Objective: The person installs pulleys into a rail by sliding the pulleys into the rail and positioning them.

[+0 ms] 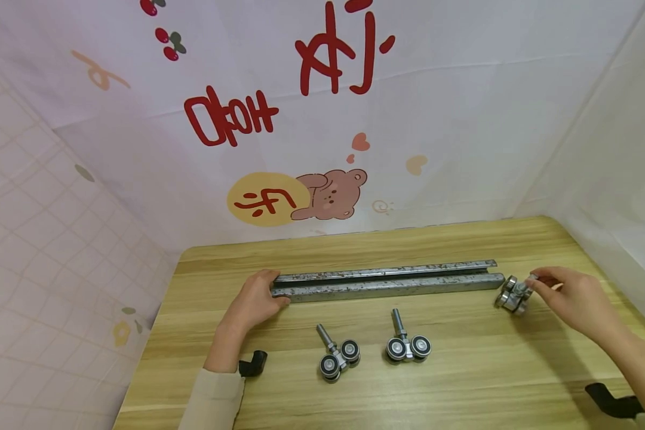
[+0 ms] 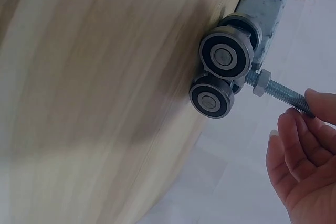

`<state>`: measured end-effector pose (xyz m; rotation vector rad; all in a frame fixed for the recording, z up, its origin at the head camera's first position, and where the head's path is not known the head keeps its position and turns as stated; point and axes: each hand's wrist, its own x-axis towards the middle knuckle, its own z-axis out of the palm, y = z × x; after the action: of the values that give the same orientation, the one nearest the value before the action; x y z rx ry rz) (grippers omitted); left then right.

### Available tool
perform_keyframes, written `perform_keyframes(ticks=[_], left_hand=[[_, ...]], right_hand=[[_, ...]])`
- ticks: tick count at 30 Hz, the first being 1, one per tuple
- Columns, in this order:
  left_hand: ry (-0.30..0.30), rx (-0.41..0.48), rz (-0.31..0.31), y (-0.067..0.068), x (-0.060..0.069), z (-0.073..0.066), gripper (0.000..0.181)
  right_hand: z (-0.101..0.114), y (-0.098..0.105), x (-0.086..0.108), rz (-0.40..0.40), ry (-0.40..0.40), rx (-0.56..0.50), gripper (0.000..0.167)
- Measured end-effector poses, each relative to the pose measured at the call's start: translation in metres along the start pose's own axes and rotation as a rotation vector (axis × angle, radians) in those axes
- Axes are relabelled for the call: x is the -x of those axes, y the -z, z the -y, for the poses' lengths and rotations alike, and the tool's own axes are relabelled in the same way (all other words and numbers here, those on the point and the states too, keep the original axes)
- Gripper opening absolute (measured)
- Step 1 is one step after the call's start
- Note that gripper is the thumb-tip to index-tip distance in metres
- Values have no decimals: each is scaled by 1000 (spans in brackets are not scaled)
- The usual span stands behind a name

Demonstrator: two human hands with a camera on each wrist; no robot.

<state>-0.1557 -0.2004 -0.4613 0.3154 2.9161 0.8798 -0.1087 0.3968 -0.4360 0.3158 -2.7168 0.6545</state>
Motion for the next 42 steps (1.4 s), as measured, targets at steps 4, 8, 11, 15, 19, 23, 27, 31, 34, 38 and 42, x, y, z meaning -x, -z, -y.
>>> perform_keyframes(ticks=[4, 8, 11, 15, 19, 23, 27, 31, 34, 38, 42], left_hand=[[1, 7, -5, 0, 1, 0, 70], [3, 3, -3, 1, 1, 0, 69], [6, 4, -2, 1, 0, -1, 69], [12, 12, 4, 1, 0, -1, 69], [13, 13, 11, 0, 1, -1, 69], [14, 18, 9, 1, 0, -1, 69], [17, 18, 11, 1, -1, 0, 69], [23, 19, 17, 1, -1, 0, 69], [29, 20, 17, 1, -1, 0, 69], [33, 19, 14, 1, 0, 0, 70], [29, 22, 12, 1, 0, 1, 70]], right_hand=[[-3, 1, -3, 25, -44, -25, 20], [-8, 1, -5, 30, -73, -31, 21], [-12, 1, -7, 34, -94, -25, 20], [-16, 0, -7, 44, -117, -19, 21], [-19, 0, -8, 46, -129, -14, 23], [-18, 1, -11, 52, -146, 0, 26], [-21, 3, -13, 58, -146, -14, 25], [-25, 4, -16, 72, -147, -6, 27], [-25, 3, -19, 76, -151, 5, 28], [-27, 3, -21, 77, -156, 3, 28], [-29, 3, -22, 90, -166, -4, 30]])
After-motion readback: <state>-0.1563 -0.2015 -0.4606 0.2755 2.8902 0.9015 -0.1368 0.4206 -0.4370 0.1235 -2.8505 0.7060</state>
